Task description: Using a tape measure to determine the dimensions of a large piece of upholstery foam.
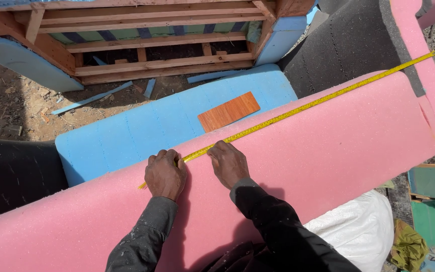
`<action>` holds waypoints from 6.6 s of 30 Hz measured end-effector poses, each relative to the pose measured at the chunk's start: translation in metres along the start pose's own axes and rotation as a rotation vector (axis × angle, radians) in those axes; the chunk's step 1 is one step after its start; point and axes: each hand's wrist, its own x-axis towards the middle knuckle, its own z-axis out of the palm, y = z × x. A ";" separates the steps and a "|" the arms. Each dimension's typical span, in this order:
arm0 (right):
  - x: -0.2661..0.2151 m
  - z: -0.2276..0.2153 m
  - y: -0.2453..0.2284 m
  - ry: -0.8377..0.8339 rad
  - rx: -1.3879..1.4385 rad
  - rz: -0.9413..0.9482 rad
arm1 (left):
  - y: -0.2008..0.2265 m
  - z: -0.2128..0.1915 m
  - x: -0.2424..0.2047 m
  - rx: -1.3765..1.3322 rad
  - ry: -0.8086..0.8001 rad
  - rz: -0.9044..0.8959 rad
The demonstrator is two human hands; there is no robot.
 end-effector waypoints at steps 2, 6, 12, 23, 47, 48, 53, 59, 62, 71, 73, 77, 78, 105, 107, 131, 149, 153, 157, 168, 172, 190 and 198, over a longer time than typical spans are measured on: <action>-0.012 0.003 0.002 -0.037 -0.002 0.007 | 0.000 0.000 -0.001 0.010 0.002 -0.011; -0.051 -0.007 0.005 -0.063 0.012 0.077 | 0.000 -0.002 -0.003 -0.012 0.007 -0.015; -0.062 -0.013 0.009 -0.043 0.055 0.168 | 0.005 -0.007 -0.003 -0.020 0.003 -0.019; -0.002 -0.004 -0.002 -0.166 0.043 0.269 | 0.004 -0.004 -0.002 -0.033 0.020 0.001; -0.103 -0.059 0.032 0.051 0.141 0.368 | 0.006 -0.006 -0.004 -0.040 0.019 -0.021; -0.107 -0.060 0.033 0.062 0.149 0.361 | 0.007 -0.006 -0.005 -0.028 0.019 -0.022; -0.124 -0.063 0.028 0.110 0.172 0.361 | 0.004 -0.003 -0.004 0.005 0.032 -0.007; -0.130 -0.064 0.014 0.148 0.136 0.323 | 0.008 -0.005 -0.004 0.011 0.040 -0.026; -0.132 -0.062 0.003 0.143 0.163 0.335 | 0.005 -0.006 -0.007 0.020 0.047 -0.026; -0.076 -0.051 -0.004 0.238 0.211 0.183 | 0.005 -0.003 -0.006 -0.008 0.066 0.005; -0.055 -0.035 0.007 0.258 0.159 0.067 | -0.001 -0.002 -0.009 0.008 0.068 0.027; -0.021 -0.023 0.011 0.236 0.175 -0.047 | 0.009 -0.007 -0.011 -0.009 0.085 -0.004; -0.017 -0.014 0.018 0.219 0.153 -0.047 | 0.013 -0.009 -0.011 -0.011 0.089 0.003; -0.028 0.019 0.037 0.150 -0.035 0.000 | 0.013 -0.025 -0.012 -0.125 -0.013 -0.002; -0.026 0.008 0.029 0.126 -0.017 0.003 | 0.012 -0.024 -0.014 -0.128 -0.022 -0.012; 0.004 -0.058 0.032 0.003 -0.021 0.250 | 0.013 -0.022 -0.010 -0.210 0.159 0.141; 0.012 -0.024 -0.002 0.008 -0.041 0.171 | 0.010 -0.023 -0.014 -0.246 0.158 0.115; 0.023 -0.031 0.007 0.081 -0.037 0.109 | 0.008 -0.022 -0.014 -0.286 0.134 0.111; 0.031 -0.041 0.021 0.001 -0.111 0.263 | 0.009 -0.023 -0.012 -0.274 0.109 0.087; 0.025 -0.051 0.030 -0.027 -0.050 0.306 | 0.011 -0.026 -0.008 -0.265 0.091 0.099; 0.020 -0.045 0.029 0.001 0.003 0.270 | 0.013 -0.027 -0.008 -0.255 0.111 0.096; 0.000 -0.042 0.019 -0.043 0.032 0.318 | 0.016 -0.031 -0.006 -0.244 0.127 0.092; -0.005 -0.037 0.017 0.047 0.055 0.245 | 0.017 -0.029 -0.006 -0.231 0.135 0.080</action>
